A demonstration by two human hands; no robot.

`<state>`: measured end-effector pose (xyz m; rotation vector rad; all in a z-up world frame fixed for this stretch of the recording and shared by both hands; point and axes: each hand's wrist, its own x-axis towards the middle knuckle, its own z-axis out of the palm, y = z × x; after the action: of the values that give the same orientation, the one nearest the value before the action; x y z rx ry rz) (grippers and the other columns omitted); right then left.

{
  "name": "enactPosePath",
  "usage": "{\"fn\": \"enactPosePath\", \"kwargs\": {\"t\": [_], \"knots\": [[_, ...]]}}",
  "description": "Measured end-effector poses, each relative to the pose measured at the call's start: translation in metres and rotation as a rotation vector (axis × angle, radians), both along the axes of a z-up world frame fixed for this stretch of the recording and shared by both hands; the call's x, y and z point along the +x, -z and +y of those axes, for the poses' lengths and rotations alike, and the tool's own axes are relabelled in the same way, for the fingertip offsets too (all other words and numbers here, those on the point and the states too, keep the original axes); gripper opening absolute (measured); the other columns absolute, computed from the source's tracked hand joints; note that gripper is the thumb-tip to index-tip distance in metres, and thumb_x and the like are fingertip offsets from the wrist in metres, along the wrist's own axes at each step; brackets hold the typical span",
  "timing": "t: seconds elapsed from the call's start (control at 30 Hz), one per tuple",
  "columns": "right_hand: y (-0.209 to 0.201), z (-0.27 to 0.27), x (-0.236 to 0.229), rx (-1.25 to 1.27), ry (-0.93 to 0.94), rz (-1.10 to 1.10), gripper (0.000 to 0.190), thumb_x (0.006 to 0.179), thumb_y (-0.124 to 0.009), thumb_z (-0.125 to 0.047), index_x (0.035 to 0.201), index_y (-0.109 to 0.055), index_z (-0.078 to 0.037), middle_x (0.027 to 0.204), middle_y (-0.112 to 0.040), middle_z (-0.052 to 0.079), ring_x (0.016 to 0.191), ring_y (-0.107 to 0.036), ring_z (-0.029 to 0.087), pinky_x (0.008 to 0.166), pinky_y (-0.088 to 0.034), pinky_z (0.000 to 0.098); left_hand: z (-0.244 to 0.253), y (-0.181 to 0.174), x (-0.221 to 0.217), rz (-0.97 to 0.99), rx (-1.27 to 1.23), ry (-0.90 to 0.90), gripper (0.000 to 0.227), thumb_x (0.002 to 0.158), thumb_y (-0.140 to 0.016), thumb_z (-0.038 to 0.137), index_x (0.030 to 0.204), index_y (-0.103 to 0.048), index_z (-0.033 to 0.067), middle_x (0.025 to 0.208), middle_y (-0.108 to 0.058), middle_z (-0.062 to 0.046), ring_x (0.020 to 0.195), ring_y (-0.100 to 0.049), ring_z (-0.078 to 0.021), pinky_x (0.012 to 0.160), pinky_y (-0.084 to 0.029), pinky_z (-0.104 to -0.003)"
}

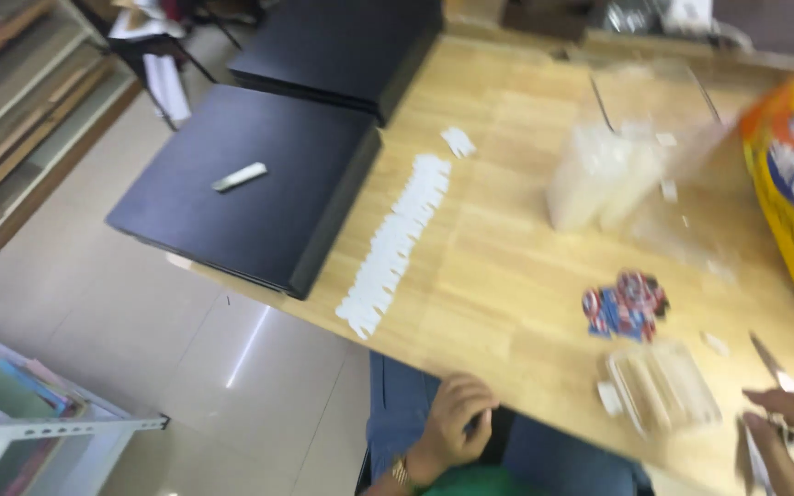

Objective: Gluing small sticks to the back of paper cutouts to create craft items.

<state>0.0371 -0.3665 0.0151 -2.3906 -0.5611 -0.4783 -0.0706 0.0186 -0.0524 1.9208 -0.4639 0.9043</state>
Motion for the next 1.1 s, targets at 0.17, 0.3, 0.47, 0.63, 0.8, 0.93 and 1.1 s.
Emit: {"fn": "enactPosePath", "kwargs": {"t": [0.17,0.3,0.47,0.63,0.8,0.93,1.1], "knots": [[0.036,-0.034,-0.047,0.093,0.234,0.177,0.022,0.113,-0.063,-0.010,0.125,-0.073,0.005,0.122,-0.070,0.016,0.108,-0.058,0.030,0.110,-0.045,0.0404,-0.015,-0.005,0.017,-0.069,0.045,0.079,0.012,0.100,-0.055,0.007,0.109,-0.062,0.0026,0.102,-0.067,-0.012,0.095,-0.065,-0.0278,0.091,-0.056,-0.044],[0.033,-0.024,-0.066,-0.041,0.246,-0.044,0.012,0.109,-0.076,0.006,0.121,-0.076,0.002,0.112,-0.072,0.014,0.102,-0.062,0.032,0.103,-0.047,0.0419,-0.033,-0.022,0.034,0.060,0.153,0.126,0.015,0.101,-0.053,0.007,0.107,-0.065,0.0008,0.106,-0.067,-0.014,0.099,-0.065,-0.0324,0.094,-0.055,-0.048],[0.032,-0.013,-0.061,-0.191,0.271,-0.088,0.013,0.101,-0.081,0.002,0.113,-0.076,-0.002,0.108,-0.074,0.009,0.101,-0.060,0.033,0.099,-0.049,0.0408,-0.062,-0.035,0.068,0.201,0.276,0.197,0.014,0.096,-0.057,-0.001,0.107,-0.066,-0.0006,0.110,-0.065,-0.016,0.105,-0.063,-0.0358,0.103,-0.052,-0.051],[0.037,-0.032,-0.061,-0.069,0.389,-0.137,0.012,0.107,-0.080,0.008,0.117,-0.078,0.001,0.114,-0.073,0.015,0.113,-0.057,0.036,0.106,-0.047,0.0432,-0.067,-0.035,0.121,0.370,0.480,0.202,0.030,0.095,-0.061,0.001,0.125,-0.064,0.0010,0.120,-0.064,-0.015,0.114,-0.056,-0.0342,0.102,-0.047,-0.048],[0.058,-0.037,-0.068,0.007,0.565,-0.071,0.008,0.111,-0.082,0.005,0.115,-0.078,-0.001,0.112,-0.073,0.013,0.105,-0.056,0.031,0.093,-0.048,0.0393,-0.096,-0.043,0.159,0.227,0.616,0.337,0.033,0.090,-0.069,-0.003,0.122,-0.070,0.0058,0.120,-0.067,-0.010,0.110,-0.059,-0.0304,0.097,-0.050,-0.043],[0.056,-0.030,-0.057,0.031,0.702,0.352,0.033,0.095,-0.088,-0.028,0.112,-0.070,-0.007,0.102,-0.067,0.008,0.091,-0.063,0.024,0.082,-0.049,0.0382,-0.124,-0.031,0.168,0.092,0.752,0.530,0.024,0.090,-0.071,0.000,0.111,-0.076,0.0107,0.118,-0.070,-0.005,0.112,-0.060,-0.0301,0.094,-0.051,-0.043],[0.025,-0.027,-0.034,0.092,0.704,0.655,0.038,0.092,-0.083,-0.037,0.111,-0.075,-0.005,0.090,-0.072,0.008,0.082,-0.066,0.022,0.077,-0.047,0.0372,-0.135,-0.035,0.178,0.050,0.816,0.631,0.019,0.089,-0.075,0.001,0.103,-0.076,0.0132,0.104,-0.069,-0.002,0.101,-0.060,-0.0255,0.087,-0.049,-0.039]]}}
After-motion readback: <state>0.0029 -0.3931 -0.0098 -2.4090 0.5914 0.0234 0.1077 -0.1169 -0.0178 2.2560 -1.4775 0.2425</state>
